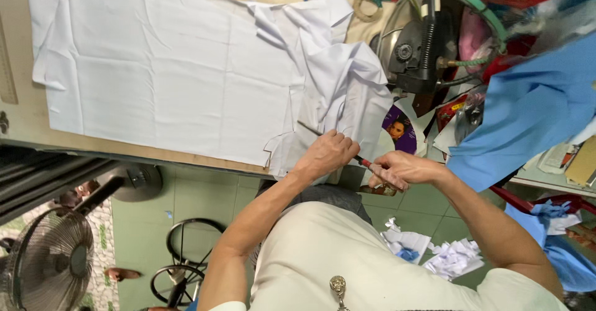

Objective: The person uses large shears to cut a white fabric laid out on a table, following a pattern. The person holds the fabric steady with one hand while cutting with the other, creating a shaped piece.

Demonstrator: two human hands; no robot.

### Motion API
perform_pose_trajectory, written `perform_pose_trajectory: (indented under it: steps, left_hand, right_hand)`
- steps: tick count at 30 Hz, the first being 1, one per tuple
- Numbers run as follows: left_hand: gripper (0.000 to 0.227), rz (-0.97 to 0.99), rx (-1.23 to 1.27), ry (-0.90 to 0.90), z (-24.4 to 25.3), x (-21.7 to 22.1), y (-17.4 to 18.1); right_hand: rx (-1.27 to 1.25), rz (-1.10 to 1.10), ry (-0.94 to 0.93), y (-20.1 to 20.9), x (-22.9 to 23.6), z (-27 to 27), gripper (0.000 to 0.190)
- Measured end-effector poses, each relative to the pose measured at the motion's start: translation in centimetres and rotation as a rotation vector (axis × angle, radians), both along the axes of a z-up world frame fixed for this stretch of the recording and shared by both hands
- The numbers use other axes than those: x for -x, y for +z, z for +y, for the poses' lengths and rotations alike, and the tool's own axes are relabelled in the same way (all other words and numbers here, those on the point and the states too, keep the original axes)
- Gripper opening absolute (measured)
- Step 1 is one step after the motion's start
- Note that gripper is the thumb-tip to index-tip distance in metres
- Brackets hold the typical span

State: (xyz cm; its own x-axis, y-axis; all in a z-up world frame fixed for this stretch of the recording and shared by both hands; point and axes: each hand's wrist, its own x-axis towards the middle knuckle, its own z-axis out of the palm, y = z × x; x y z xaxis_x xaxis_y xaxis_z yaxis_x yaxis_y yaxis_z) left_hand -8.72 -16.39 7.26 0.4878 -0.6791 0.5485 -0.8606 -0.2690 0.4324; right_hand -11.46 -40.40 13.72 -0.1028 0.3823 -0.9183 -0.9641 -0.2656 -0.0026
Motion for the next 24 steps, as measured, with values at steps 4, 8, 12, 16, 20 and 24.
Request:
perform_pose_trajectory:
  steps: [4, 8, 12, 16, 20, 24]
  left_hand:
    - [0.015, -0.023, -0.135, 0.039, 0.0, 0.5, 0.4]
    - [0.014, -0.044, -0.227, 0.095, 1.1, 0.4, 1.4]
    - [0.014, -0.037, -0.272, 0.116, 2.1, 0.5, 1.6]
    - [0.021, 0.049, -0.390, 0.094, 3.2, 1.1, 1.9]
    - [0.027, 0.028, -0.321, 0.119, 4.7, 1.5, 1.4]
    - [0.033, -0.036, -0.286, 0.164, 5.1, 1.5, 0.5]
  right_hand:
    - [0.054, -0.515, 0.313, 5.3, -4.7, -2.1, 0.037]
    - [0.916, -1.558, 0.626, 2.1, -8.2, -7.8, 0.056]
    - [1.091, -1.369, 0.551, 1.1, -13.6, -5.8, 0.070]
    - [1.057, -1.267, 0.454, -0.6, -14.8, -6.2, 0.034]
    - [0.943, -1.370, 0.641, 1.1, -14.6, -8.5, 0.026]
    - [0.966, -1.462, 1.014, 0.1, -13.9, -12.3, 0.028]
